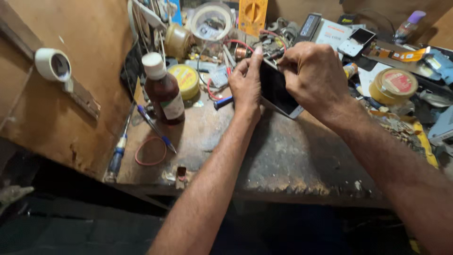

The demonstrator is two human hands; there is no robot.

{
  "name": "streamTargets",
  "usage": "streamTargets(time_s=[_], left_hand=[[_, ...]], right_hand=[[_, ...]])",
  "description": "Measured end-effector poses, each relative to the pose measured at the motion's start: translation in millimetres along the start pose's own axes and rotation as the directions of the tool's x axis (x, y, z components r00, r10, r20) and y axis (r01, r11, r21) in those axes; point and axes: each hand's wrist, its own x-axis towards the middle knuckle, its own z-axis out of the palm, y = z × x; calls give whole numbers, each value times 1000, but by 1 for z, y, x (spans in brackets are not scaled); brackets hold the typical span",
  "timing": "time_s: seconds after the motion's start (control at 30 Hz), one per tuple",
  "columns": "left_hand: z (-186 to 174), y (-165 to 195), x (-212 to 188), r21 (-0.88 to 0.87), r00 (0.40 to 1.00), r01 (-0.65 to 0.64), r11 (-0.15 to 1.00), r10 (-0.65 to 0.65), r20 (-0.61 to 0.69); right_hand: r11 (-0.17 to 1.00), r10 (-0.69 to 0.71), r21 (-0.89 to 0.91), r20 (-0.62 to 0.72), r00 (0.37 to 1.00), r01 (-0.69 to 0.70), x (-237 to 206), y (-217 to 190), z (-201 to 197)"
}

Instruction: The person works on a smartphone at a cluttered repair workbench, holding the phone and using a small prying tool to work along its edge and back cover, turning the phone over to reach different sides. They continue manipulating the phone's edges and rear throughout the episode.

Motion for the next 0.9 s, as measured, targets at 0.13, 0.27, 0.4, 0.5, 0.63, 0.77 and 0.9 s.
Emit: streamTargets(time_s=[0.13, 0.27, 0.4, 0.5, 0.63, 0.77, 0.9], left_hand=[[1, 2, 0, -68, 998, 66, 995, -67, -13], [3, 6, 2, -44, 998, 65, 997, -66, -13], [1, 6, -2, 35, 995, 87, 996, -85, -50], [1, 3, -1, -15, 994, 91, 996, -92, -59], [-2, 0, 1, 40, 999, 2, 999, -1, -45], [-2, 1, -1, -17, 998, 54, 998, -55, -39], [-2, 5, -5, -71, 997, 68, 995, -69, -18]], right_hand=[[998, 59, -26, 26, 998, -59, 2, -3, -1], [998, 38, -45, 2, 999, -38, 3, -6, -1], [994, 53, -91, 3, 999, -52, 1, -10, 2], [972, -37, -235, -20, 999, 31, -8, -16, 10], [950, -137, -290, -61, 989, 114, -18, -20, 15], [990, -22, -141, -81, 996, 10, -10, -14, 9], [997, -8, -77, -32, 999, 5, -6, -12, 0]])
